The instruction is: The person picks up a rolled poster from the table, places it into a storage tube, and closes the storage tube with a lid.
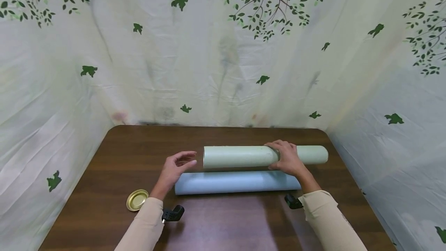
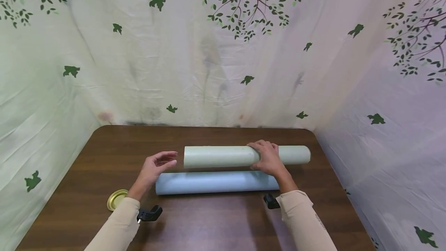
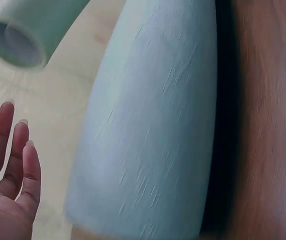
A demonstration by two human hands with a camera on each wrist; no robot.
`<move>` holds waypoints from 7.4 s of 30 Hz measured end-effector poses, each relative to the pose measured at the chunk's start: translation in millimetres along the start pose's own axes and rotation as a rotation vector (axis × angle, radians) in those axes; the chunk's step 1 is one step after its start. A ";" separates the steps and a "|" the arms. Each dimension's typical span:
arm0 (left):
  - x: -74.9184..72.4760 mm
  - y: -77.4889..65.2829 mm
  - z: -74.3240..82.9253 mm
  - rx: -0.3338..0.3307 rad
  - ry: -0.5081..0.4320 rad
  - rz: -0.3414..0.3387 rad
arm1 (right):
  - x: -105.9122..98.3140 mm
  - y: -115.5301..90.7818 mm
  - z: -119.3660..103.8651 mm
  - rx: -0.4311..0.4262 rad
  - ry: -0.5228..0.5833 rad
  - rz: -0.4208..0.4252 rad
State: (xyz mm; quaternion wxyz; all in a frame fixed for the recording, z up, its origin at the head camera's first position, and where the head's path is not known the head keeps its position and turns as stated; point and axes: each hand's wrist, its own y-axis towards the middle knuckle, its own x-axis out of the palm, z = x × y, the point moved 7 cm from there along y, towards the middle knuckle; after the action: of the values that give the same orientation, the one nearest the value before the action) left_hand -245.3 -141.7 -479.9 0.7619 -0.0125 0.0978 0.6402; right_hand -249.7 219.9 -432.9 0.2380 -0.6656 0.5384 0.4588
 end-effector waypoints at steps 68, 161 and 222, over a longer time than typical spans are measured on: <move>-120.6 -76.8 -67.4 -0.231 0.837 -0.328 | -3.3 2.6 2.7 -0.028 0.006 0.020; -50.3 -17.9 0.8 -0.054 0.113 -0.035 | -6.7 6.2 -1.1 -0.016 0.006 0.033; 24.9 17.0 21.9 -0.008 -0.051 -0.242 | -5.9 -1.9 -1.1 -0.020 0.011 0.001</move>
State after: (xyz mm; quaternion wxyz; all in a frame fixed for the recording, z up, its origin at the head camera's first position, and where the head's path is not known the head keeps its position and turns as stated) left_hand -255.0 -111.3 -460.7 0.8359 -0.0109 0.0734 0.5439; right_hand -247.6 222.5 -427.5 0.2281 -0.6702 0.5353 0.4607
